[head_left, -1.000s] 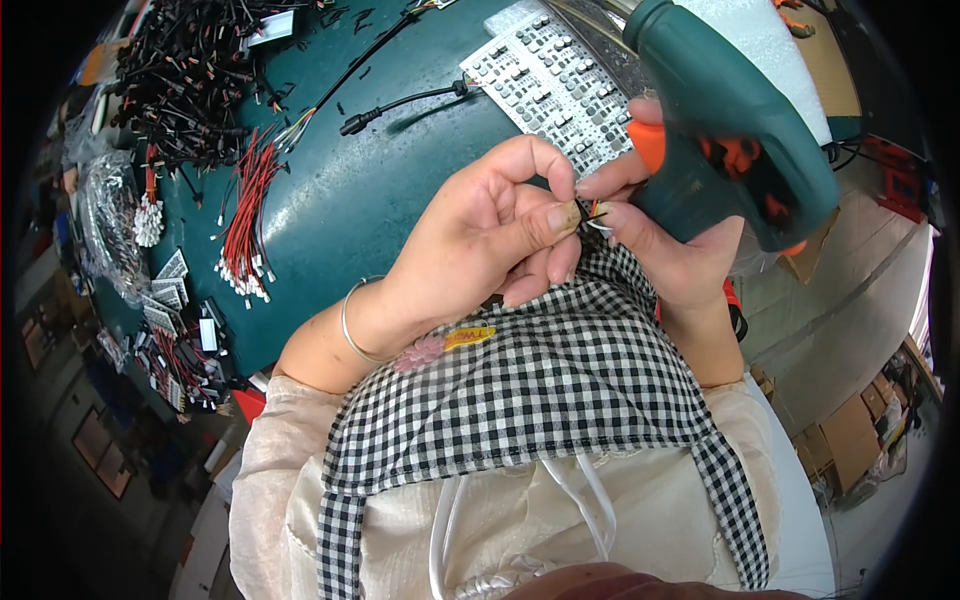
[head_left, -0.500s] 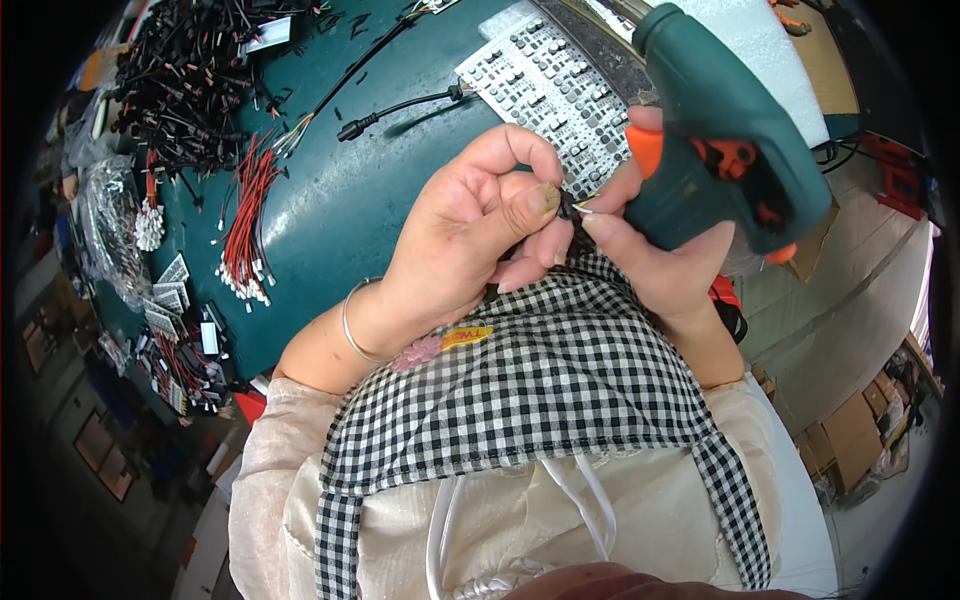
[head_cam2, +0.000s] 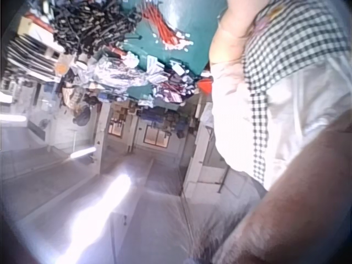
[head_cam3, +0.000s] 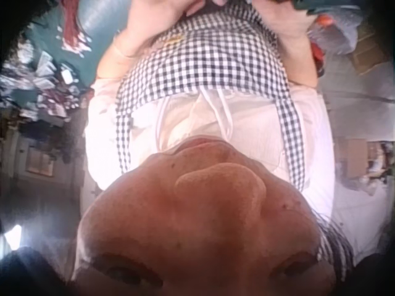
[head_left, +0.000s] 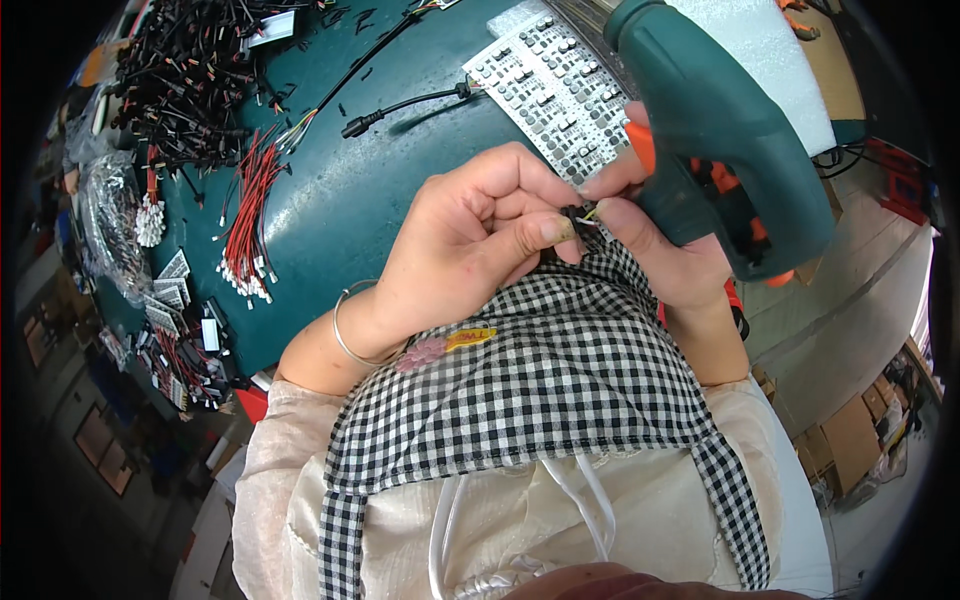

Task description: The person uses a soldering iron to attach wires to a circuit board. They repeatedly pick up small wires, position them on the board, and apply solder to secure the connections. The person handles multiple wires and components on a cluttered workbench throughout the process.

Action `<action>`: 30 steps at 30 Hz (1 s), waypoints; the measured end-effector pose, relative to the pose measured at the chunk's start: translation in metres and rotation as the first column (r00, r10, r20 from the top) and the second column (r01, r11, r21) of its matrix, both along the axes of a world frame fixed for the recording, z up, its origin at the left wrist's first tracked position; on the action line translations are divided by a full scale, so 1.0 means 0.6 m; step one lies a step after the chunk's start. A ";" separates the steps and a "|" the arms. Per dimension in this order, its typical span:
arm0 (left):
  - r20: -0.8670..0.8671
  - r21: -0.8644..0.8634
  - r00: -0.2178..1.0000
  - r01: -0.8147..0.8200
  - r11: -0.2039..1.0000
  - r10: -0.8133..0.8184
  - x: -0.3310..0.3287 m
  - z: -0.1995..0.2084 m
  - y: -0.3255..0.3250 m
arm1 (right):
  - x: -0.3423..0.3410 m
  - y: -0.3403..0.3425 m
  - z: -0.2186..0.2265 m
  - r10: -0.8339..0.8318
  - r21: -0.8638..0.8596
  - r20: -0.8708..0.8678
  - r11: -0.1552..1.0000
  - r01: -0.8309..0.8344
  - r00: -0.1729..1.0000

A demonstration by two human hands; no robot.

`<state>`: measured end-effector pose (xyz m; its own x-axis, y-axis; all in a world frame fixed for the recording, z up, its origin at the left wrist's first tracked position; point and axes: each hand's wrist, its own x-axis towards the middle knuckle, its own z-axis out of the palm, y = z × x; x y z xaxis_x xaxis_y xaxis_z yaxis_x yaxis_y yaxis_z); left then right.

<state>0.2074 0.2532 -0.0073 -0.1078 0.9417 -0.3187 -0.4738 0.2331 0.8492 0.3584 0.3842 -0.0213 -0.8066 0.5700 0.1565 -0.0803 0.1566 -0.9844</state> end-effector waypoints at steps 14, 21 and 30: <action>-0.330 -0.030 0.941 0.071 0.997 -0.077 -0.011 0.007 -0.006 | 0.000 0.004 0.000 0.041 0.179 0.074 0.982 -0.053 0.996; -0.531 0.077 0.847 0.078 0.994 -0.025 -0.002 -0.002 0.002 | 0.000 0.007 0.004 0.171 0.053 -0.001 0.984 -0.171 0.985; -0.656 0.049 0.755 0.030 0.998 0.009 -0.004 0.012 -0.003 | 0.010 -0.005 -0.007 0.032 0.493 0.104 0.867 -0.079 0.994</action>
<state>0.2049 0.2517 0.0001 -0.2621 0.9571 -0.1234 0.2062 0.1804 0.9617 0.3646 0.3810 -0.0252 -0.8587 0.3903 0.3320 -0.0190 0.6232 -0.7818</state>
